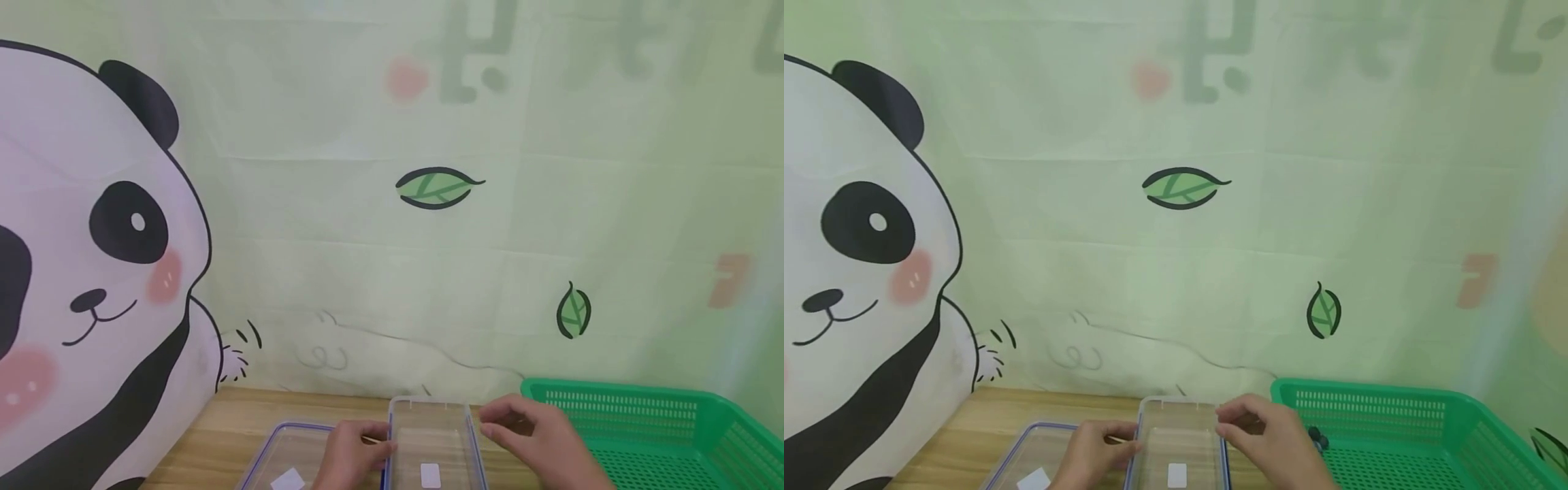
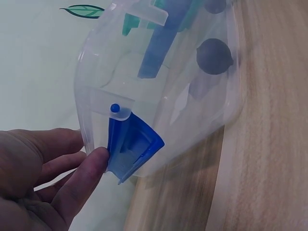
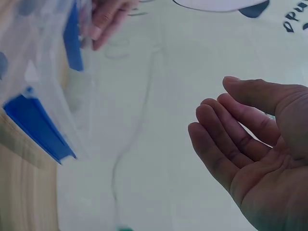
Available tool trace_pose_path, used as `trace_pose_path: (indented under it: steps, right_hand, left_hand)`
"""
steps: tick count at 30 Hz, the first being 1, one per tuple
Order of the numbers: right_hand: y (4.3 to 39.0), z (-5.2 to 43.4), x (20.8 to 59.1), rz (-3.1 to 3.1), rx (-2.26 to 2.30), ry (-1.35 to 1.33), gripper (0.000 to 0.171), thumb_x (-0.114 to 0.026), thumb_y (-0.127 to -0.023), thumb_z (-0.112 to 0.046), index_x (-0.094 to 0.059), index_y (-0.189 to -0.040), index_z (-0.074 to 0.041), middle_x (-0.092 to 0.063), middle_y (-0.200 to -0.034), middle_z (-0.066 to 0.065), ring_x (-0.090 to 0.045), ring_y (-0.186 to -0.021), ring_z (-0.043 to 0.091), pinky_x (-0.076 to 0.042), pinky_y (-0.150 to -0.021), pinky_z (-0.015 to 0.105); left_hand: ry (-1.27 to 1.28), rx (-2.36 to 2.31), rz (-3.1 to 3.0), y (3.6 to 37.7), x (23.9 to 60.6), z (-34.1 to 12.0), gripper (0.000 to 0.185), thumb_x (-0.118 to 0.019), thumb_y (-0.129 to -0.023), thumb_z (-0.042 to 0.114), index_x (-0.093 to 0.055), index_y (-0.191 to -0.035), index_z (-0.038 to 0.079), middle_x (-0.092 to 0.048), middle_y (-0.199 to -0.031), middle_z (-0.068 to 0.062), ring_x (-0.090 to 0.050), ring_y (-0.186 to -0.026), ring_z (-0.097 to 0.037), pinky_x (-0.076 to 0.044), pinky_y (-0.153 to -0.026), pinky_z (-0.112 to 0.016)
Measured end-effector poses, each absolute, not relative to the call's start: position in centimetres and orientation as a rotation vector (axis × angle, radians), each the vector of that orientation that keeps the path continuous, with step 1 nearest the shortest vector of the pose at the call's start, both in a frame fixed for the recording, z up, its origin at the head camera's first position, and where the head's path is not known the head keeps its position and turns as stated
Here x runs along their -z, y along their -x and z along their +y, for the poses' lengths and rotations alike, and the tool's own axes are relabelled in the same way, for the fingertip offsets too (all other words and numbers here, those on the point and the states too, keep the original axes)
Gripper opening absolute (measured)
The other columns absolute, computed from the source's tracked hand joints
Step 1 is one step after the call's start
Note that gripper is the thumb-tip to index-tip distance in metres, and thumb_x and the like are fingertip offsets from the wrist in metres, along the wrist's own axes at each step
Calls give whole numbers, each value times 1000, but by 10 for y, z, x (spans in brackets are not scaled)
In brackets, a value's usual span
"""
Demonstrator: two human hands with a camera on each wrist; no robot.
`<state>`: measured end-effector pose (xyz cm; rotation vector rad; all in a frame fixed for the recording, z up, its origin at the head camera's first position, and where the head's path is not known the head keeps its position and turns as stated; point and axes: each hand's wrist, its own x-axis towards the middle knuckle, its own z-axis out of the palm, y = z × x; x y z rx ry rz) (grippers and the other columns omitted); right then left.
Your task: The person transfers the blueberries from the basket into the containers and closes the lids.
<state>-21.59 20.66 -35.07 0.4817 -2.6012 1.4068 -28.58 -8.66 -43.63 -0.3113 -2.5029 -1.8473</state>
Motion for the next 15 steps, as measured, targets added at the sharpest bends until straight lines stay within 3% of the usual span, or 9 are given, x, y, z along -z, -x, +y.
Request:
trace_pose_path:
  steps: [6, 15]
  right_hand:
    - [210, 225, 338, -2610, -1300, -416, 25, -78, -99, -29, -76, -116, -10, -76, -107, -5, -71, -97, 12, -61, -82, 26]
    - [214, 248, 309, -2691, -1045, -431, 18, -78, -99, -24, -76, -114, -14, -76, -105, -7, -71, -94, 12, -61, -77, 26]
  left_hand:
    - [339, 1883, -2480, 285, 440, -86, 26, -83, -88, -4, -75, -111, -12, -76, -96, -10, -74, -80, -21, -67, -67, -33]
    - [323, 1859, -2483, 284, 438, -88, 25, -82, -88, -4, -76, -111, -11, -76, -95, -9, -74, -77, -21, -67, -65, -33]
